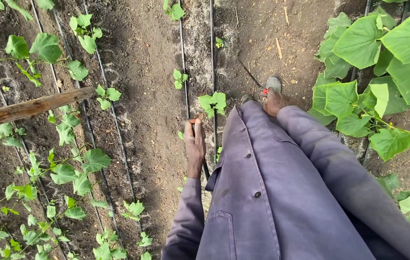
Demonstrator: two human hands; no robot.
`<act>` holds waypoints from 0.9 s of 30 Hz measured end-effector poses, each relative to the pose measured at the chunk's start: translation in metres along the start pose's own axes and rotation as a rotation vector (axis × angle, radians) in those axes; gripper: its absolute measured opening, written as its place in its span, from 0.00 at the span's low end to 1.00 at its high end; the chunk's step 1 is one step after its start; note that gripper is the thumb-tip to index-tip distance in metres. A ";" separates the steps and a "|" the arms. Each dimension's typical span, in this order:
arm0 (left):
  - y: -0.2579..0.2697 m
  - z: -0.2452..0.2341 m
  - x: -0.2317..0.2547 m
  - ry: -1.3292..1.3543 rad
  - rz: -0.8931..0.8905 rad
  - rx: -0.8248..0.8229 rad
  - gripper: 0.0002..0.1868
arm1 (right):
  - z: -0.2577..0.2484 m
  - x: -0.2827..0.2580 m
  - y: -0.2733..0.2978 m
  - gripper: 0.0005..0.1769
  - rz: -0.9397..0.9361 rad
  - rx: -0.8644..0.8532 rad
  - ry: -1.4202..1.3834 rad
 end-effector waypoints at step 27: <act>-0.036 0.029 -0.101 -0.133 0.032 0.033 0.17 | -0.067 0.006 0.009 0.38 0.044 -0.083 -0.200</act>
Point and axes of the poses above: each hand's wrist, its own y-axis away from the middle knuckle, its own z-axis out of the palm, x = y × z, the point moved 10 cm from there along -y, towards the middle knuckle, and after that the axes turned 7 degrees about y, right-handed, at the moved point
